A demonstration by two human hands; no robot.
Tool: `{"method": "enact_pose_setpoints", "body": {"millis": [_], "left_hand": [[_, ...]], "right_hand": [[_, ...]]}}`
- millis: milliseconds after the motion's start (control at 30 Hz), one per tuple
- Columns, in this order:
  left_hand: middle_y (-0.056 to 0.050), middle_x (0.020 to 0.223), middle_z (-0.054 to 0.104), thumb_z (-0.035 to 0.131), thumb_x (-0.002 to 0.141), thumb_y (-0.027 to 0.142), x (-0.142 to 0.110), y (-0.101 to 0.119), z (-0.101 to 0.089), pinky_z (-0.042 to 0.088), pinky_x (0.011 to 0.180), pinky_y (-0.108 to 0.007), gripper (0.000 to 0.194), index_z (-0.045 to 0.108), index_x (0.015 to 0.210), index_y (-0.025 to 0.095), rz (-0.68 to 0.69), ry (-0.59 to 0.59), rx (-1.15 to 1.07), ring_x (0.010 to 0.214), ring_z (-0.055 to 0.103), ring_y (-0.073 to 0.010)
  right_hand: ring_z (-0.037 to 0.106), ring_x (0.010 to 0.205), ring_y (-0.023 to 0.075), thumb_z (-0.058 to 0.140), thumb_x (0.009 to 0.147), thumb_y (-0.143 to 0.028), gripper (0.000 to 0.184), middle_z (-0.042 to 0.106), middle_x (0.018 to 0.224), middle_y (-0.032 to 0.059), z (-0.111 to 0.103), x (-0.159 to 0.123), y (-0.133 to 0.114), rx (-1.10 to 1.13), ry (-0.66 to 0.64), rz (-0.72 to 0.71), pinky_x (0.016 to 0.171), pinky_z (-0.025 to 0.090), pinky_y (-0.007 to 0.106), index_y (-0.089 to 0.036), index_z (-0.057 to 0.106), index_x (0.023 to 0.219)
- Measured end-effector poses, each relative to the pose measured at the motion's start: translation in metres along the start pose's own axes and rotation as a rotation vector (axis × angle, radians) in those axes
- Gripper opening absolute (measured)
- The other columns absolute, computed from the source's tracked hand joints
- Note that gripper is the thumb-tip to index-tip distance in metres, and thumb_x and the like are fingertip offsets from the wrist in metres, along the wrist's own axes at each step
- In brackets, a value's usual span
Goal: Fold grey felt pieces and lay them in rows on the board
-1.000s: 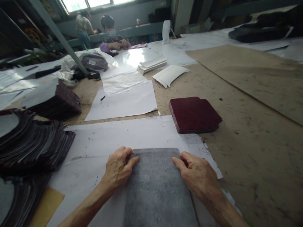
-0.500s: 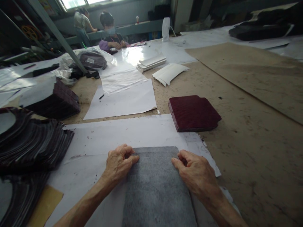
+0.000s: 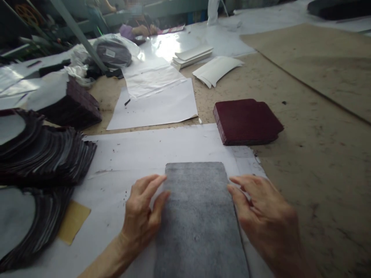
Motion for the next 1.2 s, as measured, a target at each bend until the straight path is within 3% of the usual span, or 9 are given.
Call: {"method": "enact_pose_setpoints", "body": {"millis": [100, 200, 433, 567, 667, 767, 967, 1100, 1200], "left_hand": [[-0.008, 0.111, 0.054, 0.051, 0.079, 0.008, -0.03, 0.02, 0.001, 0.039, 0.089, -0.034, 0.039, 0.05, 0.117, 0.017, 0.245, -0.11, 0.045, 0.103, 0.048, -0.0199], [-0.012, 0.121, 0.048, 0.052, 0.078, 0.008, -0.046, 0.027, 0.007, 0.034, 0.095, -0.04, 0.046, 0.043, 0.124, 0.011, 0.316, -0.2, 0.104, 0.113, 0.041, -0.0252], [-0.01, 0.104, 0.049, 0.058, 0.071, 0.019, -0.03, 0.022, 0.012, 0.037, 0.082, -0.044, 0.049, 0.041, 0.117, 0.016, 0.153, -0.343, 0.138, 0.095, 0.044, -0.0256], [-0.011, 0.112, 0.045, 0.061, 0.069, 0.025, -0.019, 0.02, 0.009, 0.035, 0.085, -0.046, 0.054, 0.038, 0.117, 0.018, 0.099, -0.342, 0.123, 0.102, 0.041, -0.0278], [-0.008, 0.113, 0.047, 0.058, 0.073, 0.023, -0.016, 0.017, 0.009, 0.034, 0.086, -0.044, 0.046, 0.04, 0.115, 0.022, 0.086, -0.342, 0.102, 0.104, 0.041, -0.0261], [-0.005, 0.102, 0.052, 0.056, 0.074, 0.018, -0.014, 0.014, 0.011, 0.034, 0.081, -0.041, 0.035, 0.043, 0.107, 0.023, 0.058, -0.35, 0.099, 0.097, 0.045, -0.0233], [-0.001, 0.078, 0.051, 0.062, 0.069, 0.026, -0.005, 0.01, 0.012, 0.034, 0.072, -0.039, 0.022, 0.049, 0.085, 0.02, -0.042, -0.412, 0.108, 0.077, 0.047, -0.0207], [0.0, 0.072, 0.05, 0.065, 0.066, 0.038, -0.008, 0.0, 0.009, 0.033, 0.07, -0.037, 0.026, 0.047, 0.068, 0.02, -0.224, -0.434, 0.155, 0.073, 0.046, -0.0204], [0.001, 0.066, 0.048, 0.058, 0.073, 0.042, -0.013, -0.006, 0.007, 0.033, 0.068, -0.035, 0.028, 0.044, 0.062, 0.019, -0.283, -0.427, 0.147, 0.068, 0.046, -0.0184]], "right_hand": [[0.055, 0.078, 0.0162, 0.051, 0.084, -0.02, 0.013, 0.061, 0.08, 0.0049, -0.01, -0.022, -0.017, 0.05, -0.066, -0.148, 0.076, 0.042, 0.028, -0.015, 0.062, 0.087], [0.053, 0.083, 0.0184, 0.051, 0.083, -0.018, 0.016, 0.061, 0.088, 0.0078, -0.009, -0.035, -0.025, 0.025, -0.11, -0.215, 0.077, 0.042, 0.03, -0.011, 0.061, 0.094], [0.05, 0.074, 0.0211, 0.052, 0.075, -0.017, 0.014, 0.056, 0.077, 0.0055, 0.004, -0.028, -0.015, -0.015, -0.257, -0.131, 0.063, 0.046, 0.035, -0.016, 0.055, 0.088], [0.051, 0.08, 0.0225, 0.062, 0.064, -0.015, 0.033, 0.055, 0.084, 0.0066, 0.005, -0.022, -0.012, -0.033, -0.257, -0.115, 0.067, 0.048, 0.037, -0.016, 0.053, 0.095], [0.051, 0.088, 0.0231, 0.068, 0.06, -0.017, 0.043, 0.055, 0.094, 0.0085, 0.004, -0.02, -0.01, -0.023, -0.237, -0.148, 0.074, 0.048, 0.037, -0.015, 0.052, 0.1], [0.055, 0.082, 0.0213, 0.072, 0.056, -0.016, 0.042, 0.057, 0.088, 0.0057, 0.006, -0.016, -0.008, -0.007, -0.274, -0.133, 0.07, 0.049, 0.035, -0.017, 0.053, 0.094], [0.058, 0.058, 0.0174, 0.071, 0.05, -0.019, 0.027, 0.057, 0.064, -0.0024, 0.008, -0.008, -0.005, -0.036, -0.343, 0.035, 0.047, 0.046, 0.028, -0.022, 0.053, 0.069], [0.056, 0.048, 0.0167, 0.067, 0.054, -0.035, 0.019, 0.057, 0.056, -0.0036, 0.004, -0.011, 0.001, -0.072, -0.334, 0.194, 0.04, 0.042, 0.027, -0.023, 0.055, 0.061], [0.054, 0.043, 0.0159, 0.057, 0.061, -0.046, 0.024, 0.054, 0.05, -0.0029, 0.004, -0.015, 0.005, -0.052, -0.355, 0.298, 0.039, 0.039, 0.027, -0.023, 0.054, 0.054]]}}
Point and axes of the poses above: each hand's wrist, its own x-axis towards the middle knuckle, its own z-axis out of the palm, y = z × x, the point moved 4 cm from there along x, towards the middle knuckle
